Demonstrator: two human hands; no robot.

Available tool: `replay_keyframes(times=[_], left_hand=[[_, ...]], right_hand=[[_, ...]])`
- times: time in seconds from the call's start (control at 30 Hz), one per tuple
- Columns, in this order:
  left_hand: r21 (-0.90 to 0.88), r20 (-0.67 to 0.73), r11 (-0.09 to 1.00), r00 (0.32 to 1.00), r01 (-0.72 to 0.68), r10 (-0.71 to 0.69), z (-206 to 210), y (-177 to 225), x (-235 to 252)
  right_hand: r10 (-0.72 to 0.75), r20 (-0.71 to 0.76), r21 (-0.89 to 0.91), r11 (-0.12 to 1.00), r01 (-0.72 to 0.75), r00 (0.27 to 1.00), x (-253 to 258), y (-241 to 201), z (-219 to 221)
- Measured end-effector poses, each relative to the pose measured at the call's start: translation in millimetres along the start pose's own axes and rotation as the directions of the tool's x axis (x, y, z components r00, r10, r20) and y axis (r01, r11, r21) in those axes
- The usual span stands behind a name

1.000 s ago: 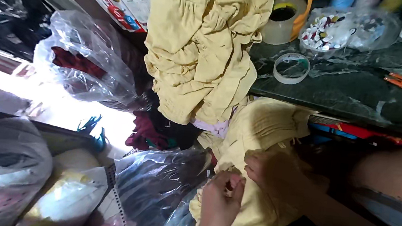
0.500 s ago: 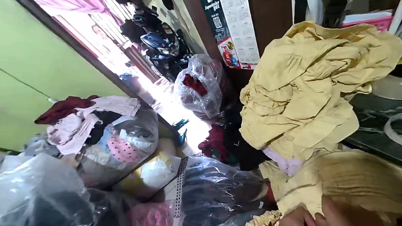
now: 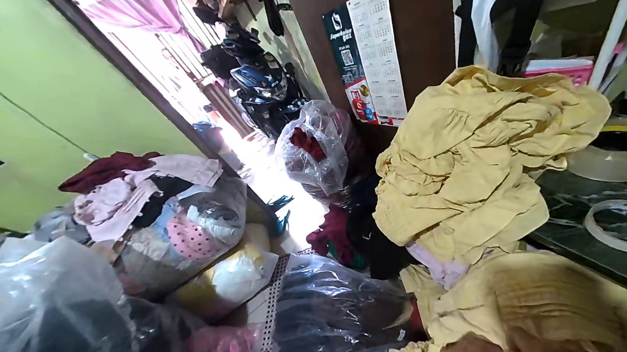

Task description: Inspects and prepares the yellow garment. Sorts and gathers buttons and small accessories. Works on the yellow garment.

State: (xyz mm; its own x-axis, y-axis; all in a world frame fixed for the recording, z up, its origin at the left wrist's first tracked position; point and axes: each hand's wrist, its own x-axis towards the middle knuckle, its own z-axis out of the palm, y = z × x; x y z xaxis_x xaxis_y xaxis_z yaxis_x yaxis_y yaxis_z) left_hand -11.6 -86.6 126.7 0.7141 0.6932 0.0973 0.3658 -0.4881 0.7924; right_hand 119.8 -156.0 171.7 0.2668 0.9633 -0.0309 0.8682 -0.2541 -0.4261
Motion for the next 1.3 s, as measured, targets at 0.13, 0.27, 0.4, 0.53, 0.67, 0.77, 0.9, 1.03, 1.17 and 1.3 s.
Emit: replay_keyframes(times=[0.13,0.27,0.4,0.53,0.67,0.77,0.9,1.03,1.17,1.3], left_hand=[[0.059,0.007,0.998,1.000,0.019,-0.019,3.0,0.4,-2.7],[0.042,-0.021,0.998,0.999,0.042,-0.041,2.5,-4.1,-3.9],[-0.002,0.001,0.994,0.994,0.108,-0.108,0.1,-4.9,-4.1],[-0.064,0.052,0.981,0.982,0.185,-0.182,-5.1,-1.8,-3.1],[-0.175,0.090,0.958,0.973,0.227,-0.214,-6.8,-3.8,-2.2],[-0.220,0.113,0.945,0.968,0.242,-0.222,-7.5,-7.8,2.0],[-0.194,0.138,0.947,0.963,0.256,-0.232,-8.2,-7.7,5.7],[-0.098,0.212,0.956,0.944,0.276,-0.251,-12.7,-2.4,9.3],[-0.053,0.259,0.952,0.925,0.301,-0.278,-16.6,-0.2,14.9],[0.022,0.299,0.950,0.905,0.311,-0.304,-19.8,8.2,18.6]], right_hand=[[-0.052,-0.163,0.058,0.996,0.062,0.985,-12.6,11.0,21.0],[-0.045,-0.251,0.075,0.995,0.066,0.967,-16.5,3.5,33.7],[0.082,-0.265,0.145,0.988,-0.045,0.961,-17.8,-8.1,40.4],[0.183,-0.194,0.300,0.947,-0.119,0.964,-22.0,-17.1,31.7],[0.211,-0.187,0.349,0.927,-0.136,0.959,-24.4,-16.5,32.1],[0.194,-0.242,0.360,0.928,-0.097,0.951,-23.6,-13.3,38.4],[0.226,-0.228,0.390,0.912,-0.124,0.947,-23.9,-12.0,35.7],[0.256,-0.205,0.429,0.891,-0.148,0.945,-23.7,-11.8,32.8],[0.316,-0.095,0.534,0.816,-0.219,0.944,-25.1,-9.3,24.0],[0.313,-0.059,0.562,0.795,-0.228,0.948,-25.5,-4.9,22.1]])
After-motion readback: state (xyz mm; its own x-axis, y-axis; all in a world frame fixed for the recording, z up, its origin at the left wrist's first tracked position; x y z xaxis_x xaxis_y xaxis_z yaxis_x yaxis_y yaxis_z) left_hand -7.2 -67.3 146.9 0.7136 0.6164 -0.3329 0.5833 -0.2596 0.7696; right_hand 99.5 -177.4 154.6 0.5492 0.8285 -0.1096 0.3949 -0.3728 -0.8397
